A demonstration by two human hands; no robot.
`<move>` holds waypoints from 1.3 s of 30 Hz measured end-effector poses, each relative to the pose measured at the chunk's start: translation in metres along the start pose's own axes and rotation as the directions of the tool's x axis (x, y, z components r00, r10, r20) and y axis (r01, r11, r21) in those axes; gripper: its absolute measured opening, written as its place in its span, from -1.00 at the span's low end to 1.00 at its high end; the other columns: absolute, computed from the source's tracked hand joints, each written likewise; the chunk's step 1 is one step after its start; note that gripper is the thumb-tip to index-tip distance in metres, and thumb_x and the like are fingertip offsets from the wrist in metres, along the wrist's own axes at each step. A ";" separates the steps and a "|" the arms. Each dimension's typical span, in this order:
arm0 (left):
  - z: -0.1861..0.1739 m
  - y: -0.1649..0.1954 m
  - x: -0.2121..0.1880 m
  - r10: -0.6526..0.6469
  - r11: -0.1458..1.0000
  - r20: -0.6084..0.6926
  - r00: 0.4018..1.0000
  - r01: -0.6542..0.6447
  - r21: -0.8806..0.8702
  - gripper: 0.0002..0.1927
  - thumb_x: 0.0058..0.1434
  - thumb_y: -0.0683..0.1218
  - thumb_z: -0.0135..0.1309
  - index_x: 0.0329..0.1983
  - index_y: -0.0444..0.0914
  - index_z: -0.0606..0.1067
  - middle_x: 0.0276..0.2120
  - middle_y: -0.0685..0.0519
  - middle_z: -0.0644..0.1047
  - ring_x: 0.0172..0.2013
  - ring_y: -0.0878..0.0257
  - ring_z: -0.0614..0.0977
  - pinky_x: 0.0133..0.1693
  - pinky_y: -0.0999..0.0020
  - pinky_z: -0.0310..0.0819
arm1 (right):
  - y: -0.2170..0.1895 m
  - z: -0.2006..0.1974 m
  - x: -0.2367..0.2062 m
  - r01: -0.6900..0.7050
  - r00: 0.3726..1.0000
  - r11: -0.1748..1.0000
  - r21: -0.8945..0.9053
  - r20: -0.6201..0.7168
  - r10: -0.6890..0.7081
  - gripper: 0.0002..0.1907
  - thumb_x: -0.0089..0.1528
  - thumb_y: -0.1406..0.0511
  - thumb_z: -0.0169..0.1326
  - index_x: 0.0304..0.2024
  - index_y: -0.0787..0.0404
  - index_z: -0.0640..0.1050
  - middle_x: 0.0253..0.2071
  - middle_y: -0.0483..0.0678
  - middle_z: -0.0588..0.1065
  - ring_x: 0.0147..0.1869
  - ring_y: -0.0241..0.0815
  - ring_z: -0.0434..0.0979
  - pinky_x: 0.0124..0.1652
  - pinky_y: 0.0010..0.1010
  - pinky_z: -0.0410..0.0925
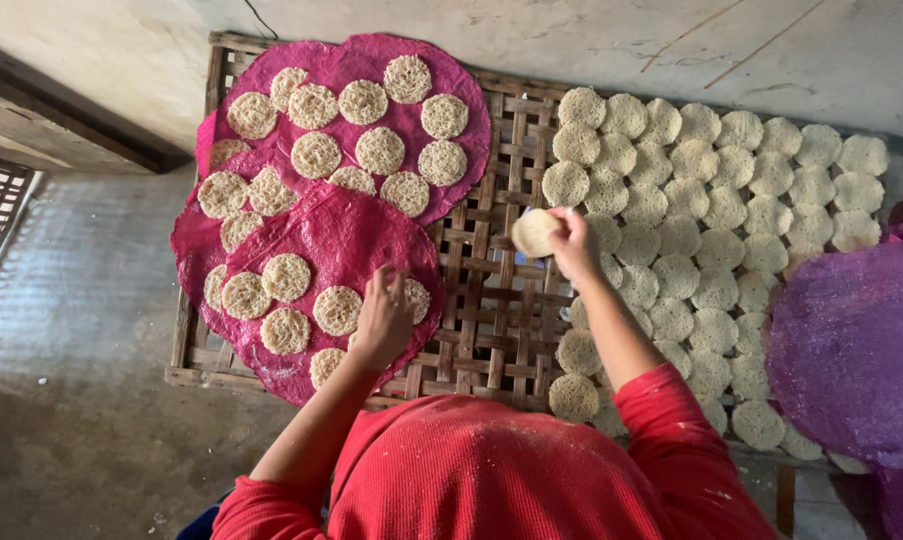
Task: The person peels round rice crackers off a pink plastic sheet and arranges them in rows on woven bamboo drying trays, repositioning the sheet to free more crackers and filling gaps across the tray surface.
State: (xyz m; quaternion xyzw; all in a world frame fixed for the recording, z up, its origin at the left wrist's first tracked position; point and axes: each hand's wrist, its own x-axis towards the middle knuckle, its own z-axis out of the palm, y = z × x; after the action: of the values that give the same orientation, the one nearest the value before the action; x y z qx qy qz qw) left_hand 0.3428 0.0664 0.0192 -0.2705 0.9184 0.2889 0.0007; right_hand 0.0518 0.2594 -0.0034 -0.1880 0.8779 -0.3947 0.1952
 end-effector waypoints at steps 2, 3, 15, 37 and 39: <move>0.008 -0.017 -0.005 -0.042 0.986 0.030 0.999 0.037 0.160 -0.45 0.28 -0.02 0.08 0.23 -0.44 0.31 0.09 -0.29 0.36 0.05 -0.07 0.41 0.09 0.07 0.36 | 0.011 -0.011 0.007 0.288 0.946 0.948 -0.134 -0.116 -0.304 -0.65 0.14 0.48 0.09 0.00 0.24 0.54 -0.08 0.05 0.59 -0.05 -0.04 0.60 -0.08 -0.20 0.51; 0.011 -0.024 -0.007 -0.066 0.969 0.042 0.997 0.054 0.239 -0.46 0.28 0.00 0.08 0.19 -0.45 0.33 0.01 -0.26 0.39 0.01 -0.06 0.42 0.07 0.06 0.36 | 0.013 -0.016 0.010 0.417 0.879 0.884 -0.209 -0.154 -0.451 -0.65 0.10 0.50 0.11 -0.03 0.27 0.54 -0.10 0.06 0.59 -0.02 -0.04 0.61 -0.03 -0.17 0.50; 0.007 0.017 -0.019 -0.014 0.923 0.135 0.991 0.065 -0.379 -0.85 0.42 -0.13 -0.09 -0.16 -0.31 0.44 -0.43 -0.08 0.60 -0.50 0.08 0.69 -0.49 0.26 0.62 | 0.008 0.047 -0.115 -0.069 0.873 0.967 0.246 0.484 -0.061 -0.67 0.37 0.12 0.07 0.11 0.11 0.51 0.00 -0.03 0.51 0.05 -0.22 0.49 0.01 -0.33 0.42; -0.003 -0.107 -0.042 -0.220 0.930 -0.296 0.929 0.291 0.222 -0.59 0.19 0.06 0.17 -0.07 -0.34 0.50 -0.08 -0.26 0.53 -0.02 -0.14 0.53 0.03 -0.03 0.45 | 0.007 -0.028 -0.100 0.469 0.730 0.668 -0.578 -0.171 -0.661 -0.47 0.11 0.31 0.27 0.13 0.28 0.48 -0.05 0.14 0.46 -0.03 0.23 0.54 -0.07 -0.09 0.44; -0.015 -0.101 -0.047 -0.189 0.973 -0.227 0.955 0.214 0.092 -0.71 0.36 0.06 0.10 -0.18 -0.27 0.53 -0.23 -0.15 0.63 -0.19 -0.06 0.65 -0.14 0.00 0.55 | 0.001 -0.017 -0.119 0.454 0.825 0.801 -0.389 -0.155 -0.543 -0.53 0.18 0.28 0.21 0.13 0.25 0.48 -0.03 0.07 0.46 -0.06 0.12 0.54 -0.08 -0.15 0.45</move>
State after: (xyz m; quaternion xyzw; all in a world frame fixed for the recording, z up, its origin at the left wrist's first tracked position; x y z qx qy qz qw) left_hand 0.4357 0.0128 -0.0140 -0.3920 0.8957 0.2026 -0.0543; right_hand 0.1448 0.3282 0.0289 -0.3913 0.8680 -0.2980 -0.0678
